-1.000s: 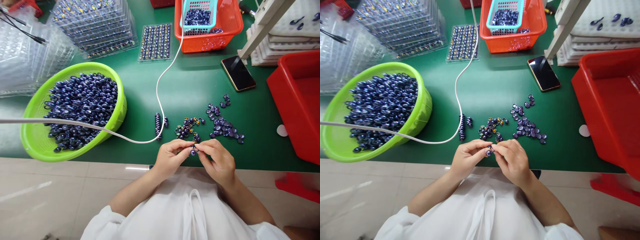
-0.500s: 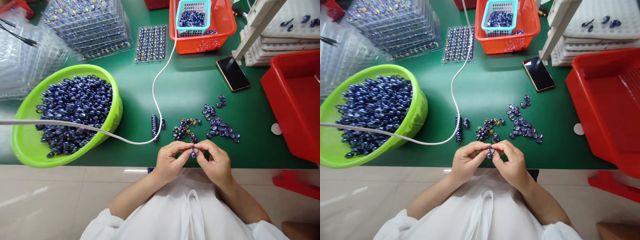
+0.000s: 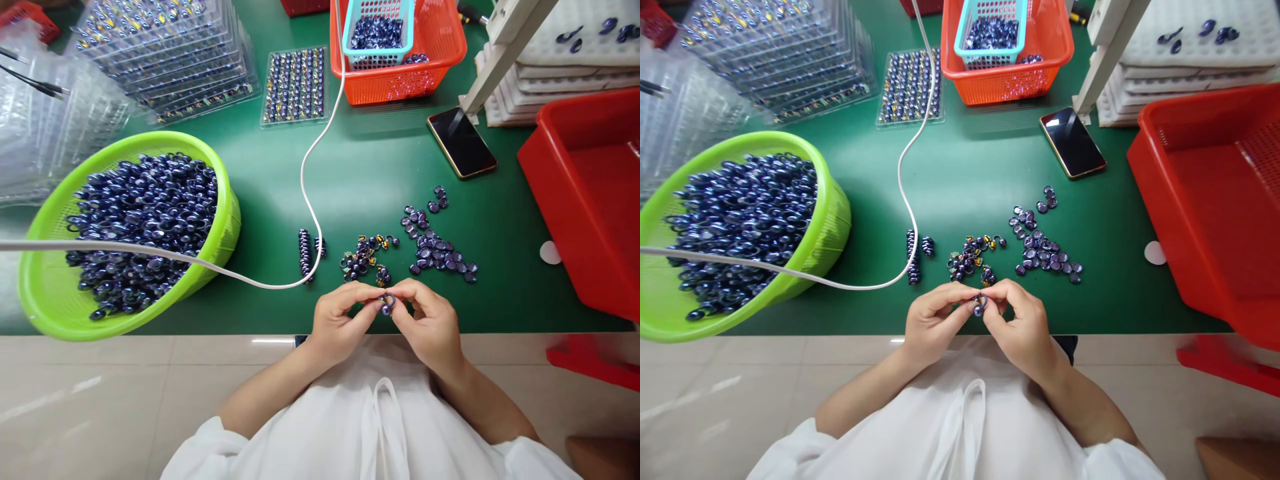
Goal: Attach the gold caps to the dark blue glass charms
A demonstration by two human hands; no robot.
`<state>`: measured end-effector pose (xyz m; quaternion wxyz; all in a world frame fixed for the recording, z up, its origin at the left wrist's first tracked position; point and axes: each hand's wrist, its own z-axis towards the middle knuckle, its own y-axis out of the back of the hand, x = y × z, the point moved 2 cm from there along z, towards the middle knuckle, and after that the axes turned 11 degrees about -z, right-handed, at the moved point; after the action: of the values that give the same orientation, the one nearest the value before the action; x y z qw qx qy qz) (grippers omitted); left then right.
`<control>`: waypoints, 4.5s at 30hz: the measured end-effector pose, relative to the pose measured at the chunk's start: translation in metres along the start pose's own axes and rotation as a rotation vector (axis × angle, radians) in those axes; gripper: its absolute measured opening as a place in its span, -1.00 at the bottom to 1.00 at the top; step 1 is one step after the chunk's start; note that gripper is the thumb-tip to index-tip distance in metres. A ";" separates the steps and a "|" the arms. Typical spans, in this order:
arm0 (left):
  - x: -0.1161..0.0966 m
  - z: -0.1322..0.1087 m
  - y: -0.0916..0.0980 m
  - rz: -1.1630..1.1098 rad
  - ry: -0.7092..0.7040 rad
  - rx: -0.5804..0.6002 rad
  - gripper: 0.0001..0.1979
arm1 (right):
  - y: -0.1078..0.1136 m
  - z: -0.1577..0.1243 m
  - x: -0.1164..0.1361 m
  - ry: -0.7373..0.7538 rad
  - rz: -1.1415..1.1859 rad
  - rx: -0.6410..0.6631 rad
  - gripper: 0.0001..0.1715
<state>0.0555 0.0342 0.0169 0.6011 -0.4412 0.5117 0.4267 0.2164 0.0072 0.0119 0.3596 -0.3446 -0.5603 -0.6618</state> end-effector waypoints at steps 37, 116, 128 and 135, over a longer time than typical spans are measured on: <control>0.007 0.011 0.002 -0.143 0.321 -0.042 -0.84 | 0.056 0.037 -0.051 0.379 -1.023 -0.139 -0.91; -0.008 0.007 0.009 0.081 -0.087 0.054 -0.85 | 0.004 0.015 -0.008 -0.235 0.350 0.256 -0.82; -0.010 0.001 0.007 0.131 -0.202 0.095 -0.82 | 0.001 0.012 -0.003 -0.270 0.434 0.269 -0.82; -0.010 0.000 0.008 0.124 -0.300 0.076 -0.79 | -0.005 0.016 0.000 -0.275 0.568 0.241 -0.87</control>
<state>0.0468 0.0353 0.0263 0.6597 -0.3169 0.4581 0.5045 0.2130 0.0238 0.0115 0.4889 -0.5280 -0.5593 -0.4114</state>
